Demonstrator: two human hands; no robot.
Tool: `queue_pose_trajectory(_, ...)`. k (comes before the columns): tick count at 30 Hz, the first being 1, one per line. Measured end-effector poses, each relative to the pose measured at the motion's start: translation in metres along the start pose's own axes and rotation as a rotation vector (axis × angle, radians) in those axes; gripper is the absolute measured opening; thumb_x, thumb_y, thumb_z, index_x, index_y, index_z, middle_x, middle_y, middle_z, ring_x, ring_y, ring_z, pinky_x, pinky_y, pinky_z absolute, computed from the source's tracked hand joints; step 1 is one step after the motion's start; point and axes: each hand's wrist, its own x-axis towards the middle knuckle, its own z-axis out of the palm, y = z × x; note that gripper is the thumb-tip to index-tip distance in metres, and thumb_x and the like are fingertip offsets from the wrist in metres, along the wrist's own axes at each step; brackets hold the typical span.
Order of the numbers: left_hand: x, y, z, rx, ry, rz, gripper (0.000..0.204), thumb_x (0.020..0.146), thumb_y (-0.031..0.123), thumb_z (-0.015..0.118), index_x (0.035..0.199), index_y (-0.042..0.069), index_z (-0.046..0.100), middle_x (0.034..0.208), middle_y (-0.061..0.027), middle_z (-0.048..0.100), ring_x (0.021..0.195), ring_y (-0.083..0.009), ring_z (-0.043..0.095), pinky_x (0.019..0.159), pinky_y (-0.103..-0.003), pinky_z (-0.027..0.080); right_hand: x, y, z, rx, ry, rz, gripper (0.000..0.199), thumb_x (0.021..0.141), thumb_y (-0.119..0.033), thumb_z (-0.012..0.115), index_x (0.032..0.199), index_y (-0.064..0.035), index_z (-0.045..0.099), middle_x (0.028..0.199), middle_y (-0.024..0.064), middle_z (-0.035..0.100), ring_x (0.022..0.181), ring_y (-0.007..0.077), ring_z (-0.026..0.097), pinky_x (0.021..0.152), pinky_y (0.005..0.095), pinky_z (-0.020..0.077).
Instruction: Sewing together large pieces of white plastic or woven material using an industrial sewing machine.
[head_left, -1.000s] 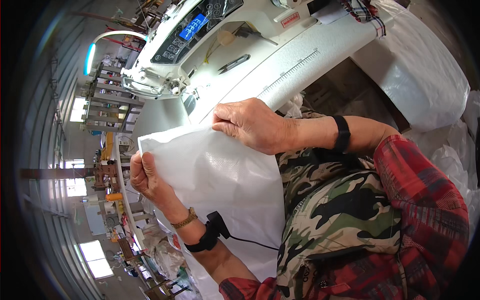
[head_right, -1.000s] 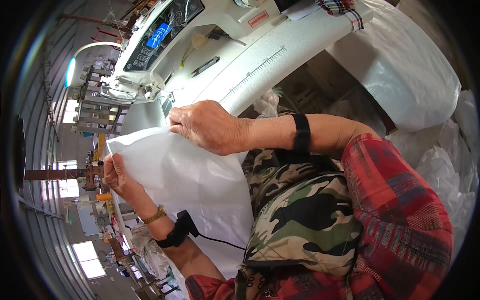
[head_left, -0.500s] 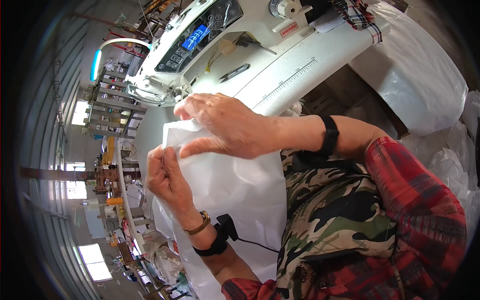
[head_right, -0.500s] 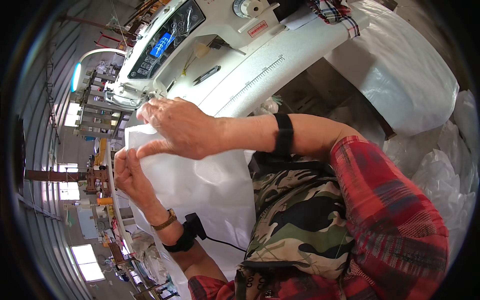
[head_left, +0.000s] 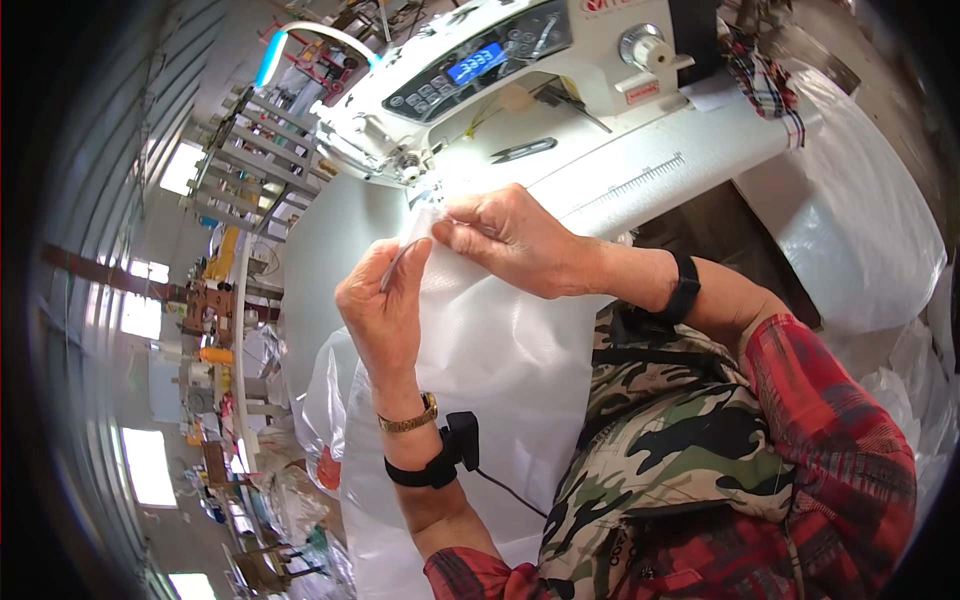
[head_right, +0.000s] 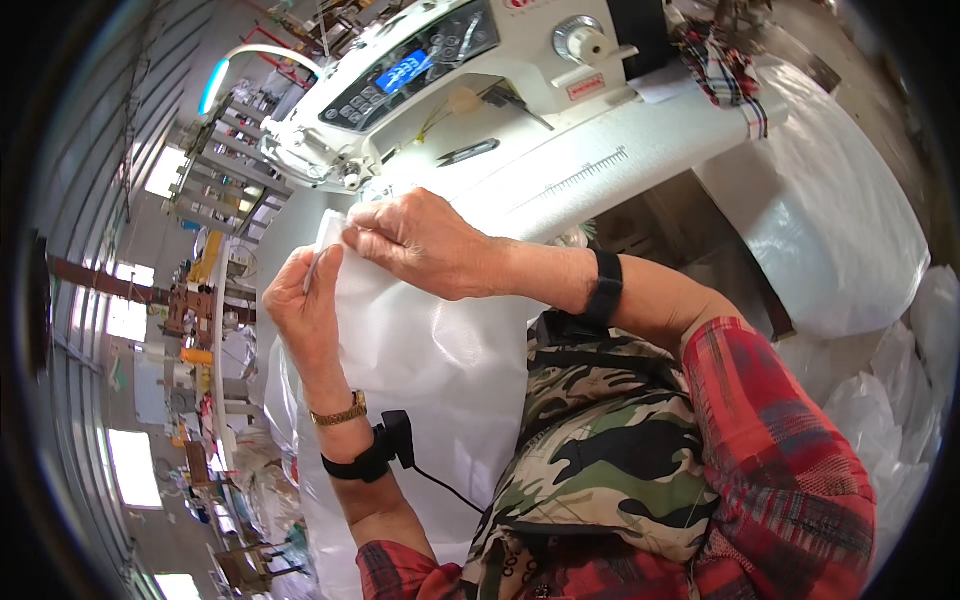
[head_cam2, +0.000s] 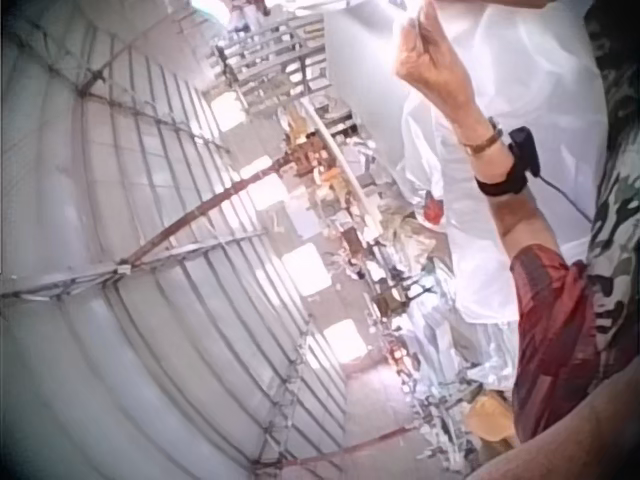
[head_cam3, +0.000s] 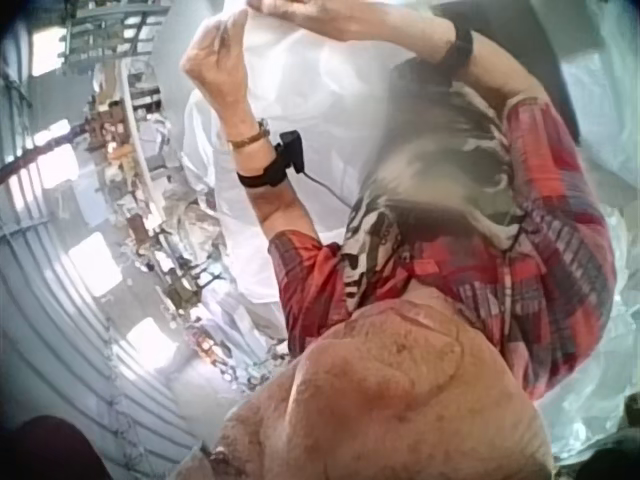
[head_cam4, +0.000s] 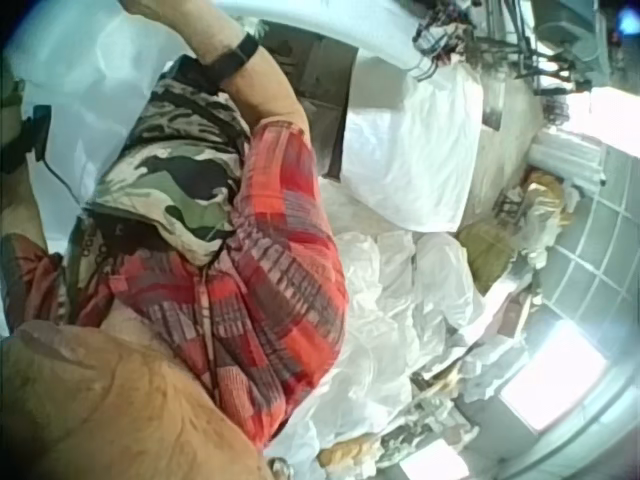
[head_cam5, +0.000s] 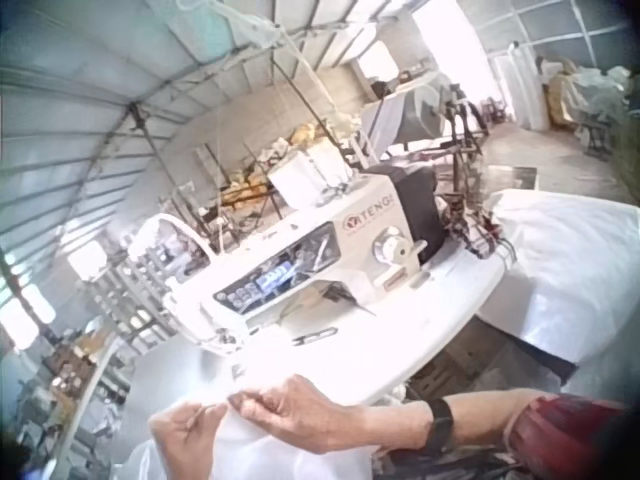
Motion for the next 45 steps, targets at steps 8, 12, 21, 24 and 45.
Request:
queue_pose_trajectory(8,0.003,0.006,0.002,0.095,-0.032,0.057,0.02,0.087,0.012,0.072,0.087,-0.005,0.061,0.062,-0.0104,0.049,0.056,-0.0145,0.043,0.053,-0.028,0.039,0.0,0.007,0.005,-0.129,0.088,-0.098,0.024,0.096,-0.02,0.057,0.086,0.0004,0.061,0.062,0.0185,0.051,0.053,0.0325,0.044,0.053,0.0397,0.0397)
queue_pose_trajectory(12,0.004,-0.003,0.003,0.006,-0.044,0.038,0.025,0.089,0.013,0.071,0.079,-0.004,0.056,0.061,-0.0034,0.042,0.057,-0.0082,0.036,0.051,-0.027,0.035,0.0,0.011,0.005,-0.225,0.049,-0.059,0.023,0.098,-0.02,0.056,0.086,-0.0003,0.062,0.064,0.0209,0.051,0.053,0.0353,0.045,0.051,0.0394,0.0389)
queue_pose_trajectory(21,-0.002,-0.041,0.009,-0.299,-0.024,-0.307,0.026,0.093,0.016,0.065,0.073,0.0,0.06,0.064,0.0092,0.047,0.06,-0.0002,0.037,0.051,-0.021,0.029,-0.028,0.02,0.018,-0.624,-0.058,-0.238,0.051,0.086,-0.003,0.058,0.135,0.0047,0.046,0.088,0.0186,0.064,0.072,0.0343,0.065,0.064,0.04,0.0528)
queue_pose_trajectory(24,-0.006,-0.055,0.011,-0.477,-0.064,-0.4,0.02,0.094,0.016,0.064,0.085,-0.001,0.069,0.074,0.0074,0.059,0.065,0.0005,0.045,0.057,-0.018,0.036,-0.03,0.021,0.022,-0.718,-0.16,-0.201,0.065,0.083,0.002,0.056,0.145,0.0033,0.036,0.09,0.0195,0.064,0.072,0.034,0.065,0.065,0.0398,0.0535)
queue_pose_trajectory(45,-0.002,-0.059,0.001,0.004,-0.066,-0.104,0.027,0.095,0.015,0.06,0.077,-0.003,0.054,0.062,-0.0061,0.043,0.058,-0.0125,0.037,0.053,-0.03,0.035,-0.048,0.054,0.013,-0.302,-0.112,0.127,0.036,0.096,-0.026,0.058,0.119,0.0027,0.059,0.092,0.0149,0.064,0.081,0.0251,0.062,0.072,0.0354,0.0497)
